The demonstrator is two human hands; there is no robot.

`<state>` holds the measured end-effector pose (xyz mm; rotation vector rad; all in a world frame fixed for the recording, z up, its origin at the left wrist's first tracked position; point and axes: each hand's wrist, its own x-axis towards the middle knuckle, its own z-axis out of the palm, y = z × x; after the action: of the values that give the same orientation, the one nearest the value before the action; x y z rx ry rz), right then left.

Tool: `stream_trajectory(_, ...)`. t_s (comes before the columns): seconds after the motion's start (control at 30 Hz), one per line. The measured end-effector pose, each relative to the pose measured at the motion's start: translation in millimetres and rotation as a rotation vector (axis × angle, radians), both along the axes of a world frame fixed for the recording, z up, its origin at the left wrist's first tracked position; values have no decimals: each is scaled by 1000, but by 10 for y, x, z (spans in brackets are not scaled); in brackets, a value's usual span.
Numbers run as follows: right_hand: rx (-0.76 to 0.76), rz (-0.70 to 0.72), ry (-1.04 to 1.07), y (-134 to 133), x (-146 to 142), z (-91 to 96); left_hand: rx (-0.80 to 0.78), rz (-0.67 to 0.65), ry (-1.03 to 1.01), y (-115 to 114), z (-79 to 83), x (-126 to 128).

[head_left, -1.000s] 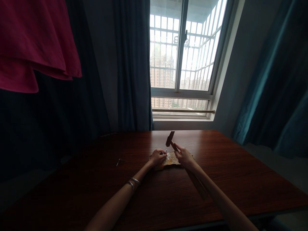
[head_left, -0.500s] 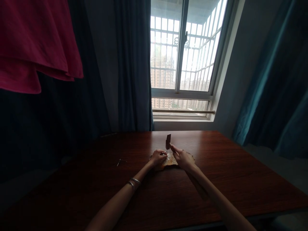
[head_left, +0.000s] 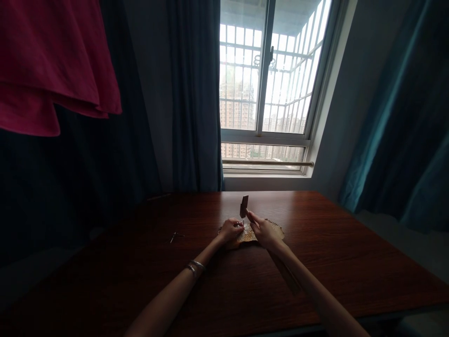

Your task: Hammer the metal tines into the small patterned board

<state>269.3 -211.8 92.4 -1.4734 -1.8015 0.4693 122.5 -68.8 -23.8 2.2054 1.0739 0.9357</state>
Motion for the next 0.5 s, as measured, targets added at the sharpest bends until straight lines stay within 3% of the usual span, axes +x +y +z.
stream_trajectory(0.23, 165, -63, 69, -23, -25, 13, 26, -14, 20, 15, -6, -6)
stream_trajectory(0.4, 63, 6, 50, -23, -9, -155, -1, -26, 20, 26, -25, 2)
stream_trajectory(0.5, 88, -15, 70, -10, -7, -113, -2, -20, 12, 24, -20, 1)
